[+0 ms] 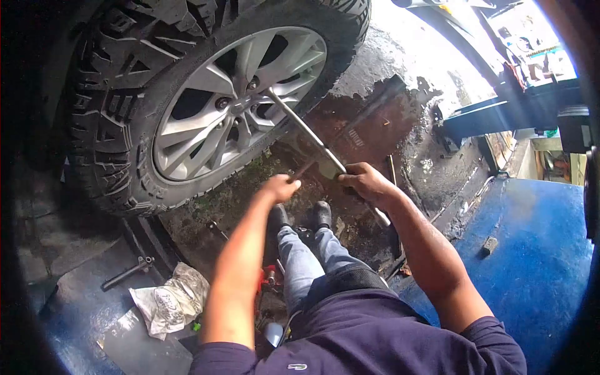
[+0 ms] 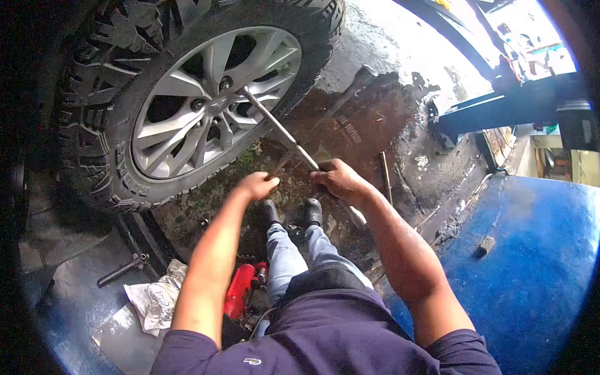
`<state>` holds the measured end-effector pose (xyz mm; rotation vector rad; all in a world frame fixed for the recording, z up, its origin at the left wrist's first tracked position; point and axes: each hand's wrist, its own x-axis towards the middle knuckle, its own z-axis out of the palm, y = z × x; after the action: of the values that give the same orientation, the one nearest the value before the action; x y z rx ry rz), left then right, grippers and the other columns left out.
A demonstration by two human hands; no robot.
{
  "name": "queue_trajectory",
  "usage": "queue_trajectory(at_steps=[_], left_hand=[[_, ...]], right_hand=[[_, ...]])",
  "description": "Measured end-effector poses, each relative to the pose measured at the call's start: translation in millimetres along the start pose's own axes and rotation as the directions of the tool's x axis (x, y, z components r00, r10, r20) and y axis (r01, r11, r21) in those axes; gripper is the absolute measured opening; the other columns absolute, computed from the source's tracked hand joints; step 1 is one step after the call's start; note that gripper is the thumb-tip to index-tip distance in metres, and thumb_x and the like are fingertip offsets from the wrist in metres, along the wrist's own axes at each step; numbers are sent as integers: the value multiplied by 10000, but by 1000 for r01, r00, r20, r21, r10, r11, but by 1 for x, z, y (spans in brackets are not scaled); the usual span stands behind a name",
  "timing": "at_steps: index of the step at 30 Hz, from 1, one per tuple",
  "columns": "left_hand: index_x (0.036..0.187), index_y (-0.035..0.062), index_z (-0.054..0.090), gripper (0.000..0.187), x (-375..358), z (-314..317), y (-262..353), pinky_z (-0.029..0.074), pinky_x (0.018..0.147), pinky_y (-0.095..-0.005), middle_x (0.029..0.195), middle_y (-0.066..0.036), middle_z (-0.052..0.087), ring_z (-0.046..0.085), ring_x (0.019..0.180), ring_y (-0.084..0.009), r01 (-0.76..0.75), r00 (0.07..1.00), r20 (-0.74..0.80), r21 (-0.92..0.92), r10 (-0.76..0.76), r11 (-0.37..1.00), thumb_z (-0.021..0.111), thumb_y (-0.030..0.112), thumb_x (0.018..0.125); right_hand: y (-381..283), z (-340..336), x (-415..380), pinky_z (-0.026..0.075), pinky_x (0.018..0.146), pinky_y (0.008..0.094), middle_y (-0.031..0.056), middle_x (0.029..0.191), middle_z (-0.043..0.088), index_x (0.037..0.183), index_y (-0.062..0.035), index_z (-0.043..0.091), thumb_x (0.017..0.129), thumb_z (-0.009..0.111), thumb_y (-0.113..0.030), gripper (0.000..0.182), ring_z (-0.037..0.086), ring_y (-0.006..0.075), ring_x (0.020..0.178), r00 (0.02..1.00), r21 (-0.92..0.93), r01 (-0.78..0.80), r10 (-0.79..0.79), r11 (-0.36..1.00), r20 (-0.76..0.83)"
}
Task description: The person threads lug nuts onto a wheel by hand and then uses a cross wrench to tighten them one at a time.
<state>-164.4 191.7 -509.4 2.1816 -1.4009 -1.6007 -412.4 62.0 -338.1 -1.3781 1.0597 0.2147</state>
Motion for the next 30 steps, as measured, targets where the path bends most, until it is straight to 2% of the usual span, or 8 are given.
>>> queue_trajectory(at_steps=[2,4,6,8,14,18,24,30], left_hand=[[1064,40,638,486,-129,-91,19,434,483,-259,853,-155,679,552,534,-136,-57,965,204,-448,164,892,551,492,908],[1113,36,604,494,-237,-112,26,424,490,-251,847,-94,633,546,551,-150,-151,939,-141,-988,315,8,457,486,974],[1195,13,580,494,-260,-92,27,468,556,-286,755,-40,570,573,602,-175,-447,720,-601,-784,347,-430,504,445,966],[1156,45,595,512,-249,-63,7,465,603,-284,772,-28,588,590,672,-170,-616,774,-596,-787,-214,-36,513,507,952],[1153,96,608,354,-181,0,-36,493,760,-308,972,-36,658,613,864,-140,-337,794,-412,-910,-447,240,548,390,965],[1330,59,505,557,-55,31,-16,442,997,-413,1222,-139,589,562,1132,-303,-365,727,-682,-289,78,885,702,177,822],[1340,118,514,539,130,74,48,373,1055,-468,1291,-120,571,511,1201,-348,-643,497,-558,278,665,714,697,231,846],[1092,58,642,408,52,39,57,457,945,-451,1181,-233,599,540,1135,-427,-337,910,-342,-277,235,900,587,418,909]], right_hand=[[-2,-8,3,480,703,345,107,810,673,931,32,639,919,608,-284,318,616,165,743,994,-97,91,-96,991,-48],[-6,-7,2,489,757,391,164,854,688,1008,46,639,908,616,-289,350,643,216,811,994,-135,93,-101,986,-51],[5,2,19,487,761,406,174,857,688,1033,51,634,900,626,-288,364,644,236,816,981,-212,154,-175,965,-83],[5,12,22,476,731,405,153,792,655,1039,48,633,894,625,-276,355,610,216,766,992,-206,73,-91,976,-83],[-12,22,14,471,710,382,115,786,638,1078,39,624,909,609,-295,375,576,178,741,998,-118,14,-22,993,-65],[-12,20,15,483,733,352,101,833,663,1093,39,625,922,588,-247,335,583,179,766,996,-155,-9,-5,988,-89],[-18,32,6,493,764,351,141,874,690,1081,57,634,926,590,-276,369,617,168,811,989,-114,36,-52,993,-135],[-9,19,10,482,670,385,145,754,651,1008,53,617,914,589,-310,376,604,178,717,972,-240,76,-125,968,-198]])
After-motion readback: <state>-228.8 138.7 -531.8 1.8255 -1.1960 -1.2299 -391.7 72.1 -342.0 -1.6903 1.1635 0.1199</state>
